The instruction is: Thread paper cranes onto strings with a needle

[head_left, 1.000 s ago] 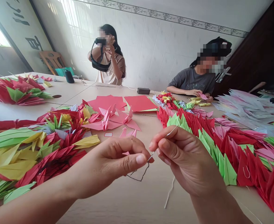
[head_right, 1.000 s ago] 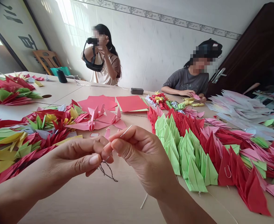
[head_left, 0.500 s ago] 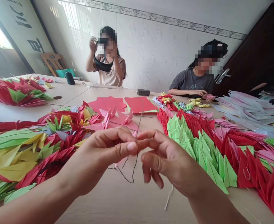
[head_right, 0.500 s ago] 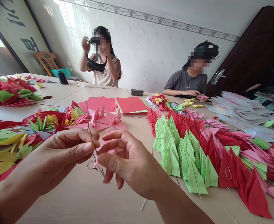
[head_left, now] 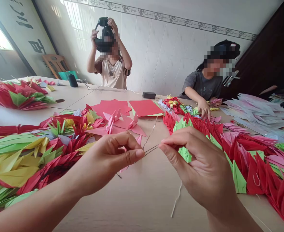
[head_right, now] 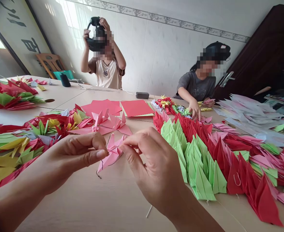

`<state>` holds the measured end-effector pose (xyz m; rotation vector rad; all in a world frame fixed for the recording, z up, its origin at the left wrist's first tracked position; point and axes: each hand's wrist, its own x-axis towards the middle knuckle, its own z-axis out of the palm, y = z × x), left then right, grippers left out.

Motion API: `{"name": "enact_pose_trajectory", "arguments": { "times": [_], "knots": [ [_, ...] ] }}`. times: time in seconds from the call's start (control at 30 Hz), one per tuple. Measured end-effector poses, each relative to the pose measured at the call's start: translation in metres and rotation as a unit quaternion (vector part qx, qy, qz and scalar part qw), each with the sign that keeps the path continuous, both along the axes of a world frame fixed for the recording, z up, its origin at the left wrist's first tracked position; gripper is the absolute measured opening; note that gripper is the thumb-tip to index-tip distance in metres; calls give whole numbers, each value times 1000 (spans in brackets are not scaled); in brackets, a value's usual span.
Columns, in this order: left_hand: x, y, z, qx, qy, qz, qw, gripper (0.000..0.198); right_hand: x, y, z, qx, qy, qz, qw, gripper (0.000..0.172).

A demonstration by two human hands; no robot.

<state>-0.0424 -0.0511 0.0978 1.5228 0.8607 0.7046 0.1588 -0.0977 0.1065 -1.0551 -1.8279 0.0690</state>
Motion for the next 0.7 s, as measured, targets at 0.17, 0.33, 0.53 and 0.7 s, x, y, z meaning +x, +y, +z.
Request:
{"name": "enact_pose_trajectory", "arguments": {
  "times": [0.17, 0.33, 0.53, 0.7],
  "knots": [
    [2, -2, 4, 18, 62, -20, 998, 29, 2, -3, -4, 88, -76, -23, 993, 24],
    [2, -7, 10, 115, 160, -45, 979, 18, 6, -4, -2, 85, -109, -19, 990, 24],
    [1, -12, 12, 208, 225, -112, 945, 16, 17, 3, 9, -106, -42, 44, 992, 13],
    [-3, -16, 12, 216, 215, -150, 941, 15, 35, 14, 11, -279, 35, 129, 951, 12]
  ]
}}
